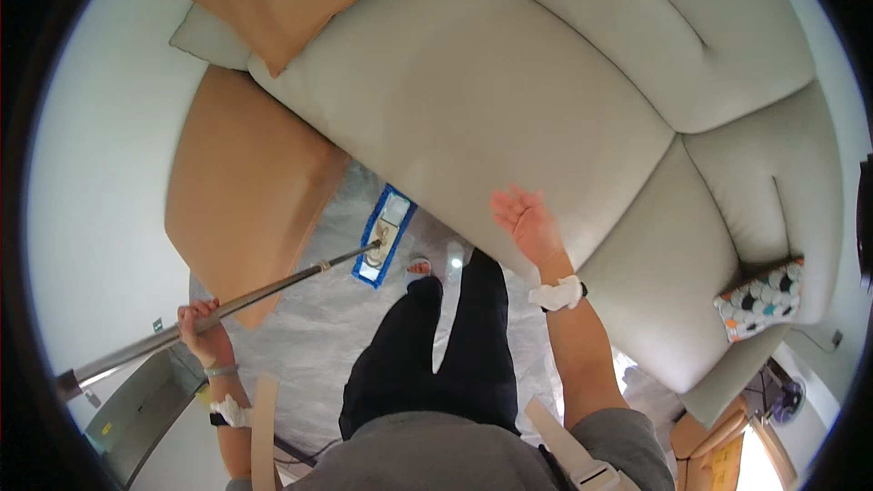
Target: Mopping the floor in a bathroom and then moving to mop the living room floor while adjusting furniture.
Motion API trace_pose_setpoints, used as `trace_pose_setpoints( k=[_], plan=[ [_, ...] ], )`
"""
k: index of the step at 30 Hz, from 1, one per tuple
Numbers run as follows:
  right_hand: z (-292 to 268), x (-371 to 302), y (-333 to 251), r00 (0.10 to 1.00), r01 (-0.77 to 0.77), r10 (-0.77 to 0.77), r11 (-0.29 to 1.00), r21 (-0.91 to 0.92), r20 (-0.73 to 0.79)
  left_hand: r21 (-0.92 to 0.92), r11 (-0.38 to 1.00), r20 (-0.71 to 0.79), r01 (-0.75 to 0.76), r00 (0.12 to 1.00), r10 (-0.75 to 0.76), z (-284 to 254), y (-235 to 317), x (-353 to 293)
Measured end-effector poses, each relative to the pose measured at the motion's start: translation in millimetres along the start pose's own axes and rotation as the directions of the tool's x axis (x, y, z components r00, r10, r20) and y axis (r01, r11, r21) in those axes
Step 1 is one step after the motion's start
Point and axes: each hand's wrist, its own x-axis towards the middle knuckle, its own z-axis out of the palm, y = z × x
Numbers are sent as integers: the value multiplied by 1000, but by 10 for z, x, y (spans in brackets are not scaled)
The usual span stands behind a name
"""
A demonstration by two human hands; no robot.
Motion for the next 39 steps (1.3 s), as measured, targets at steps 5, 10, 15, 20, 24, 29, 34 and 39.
trace_pose_setpoints(
  k=[5,10,15,20,24,29,34,39],
  plan=[
    [498,-798,275,957,289,-288,956,56,-38,-35,999,-10,-7,1000,6,-467,54,-156],
    [2463,-1140,1301,936,352,-197,537,-767,292,173,979,83,-104,992,90,-753,432,-664],
    [4206,-1640,2633,429,888,-193,271,-372,882,-141,909,154,-391,899,410,-1487,1676,-1400],
    [4456,-1972,3584,583,801,118,83,-594,804,-128,756,-222,-641,762,608,-2266,2996,-2695],
    [4144,-2396,3843,607,792,100,2,-610,789,-259,721,-28,-643,751,660,-2966,2834,-3438],
    [3858,-2489,4173,560,823,-193,21,-567,806,-319,794,296,-518,741,602,-3217,2683,-3386],
    [2631,-2756,4344,607,697,-391,-157,-699,692,-302,908,430,-292,808,403,-3155,1797,-3389],
    [2248,-3040,4814,761,567,-327,-87,-819,561,-242,947,420,-210,858,297,-3352,1399,-3558]
  ],
)
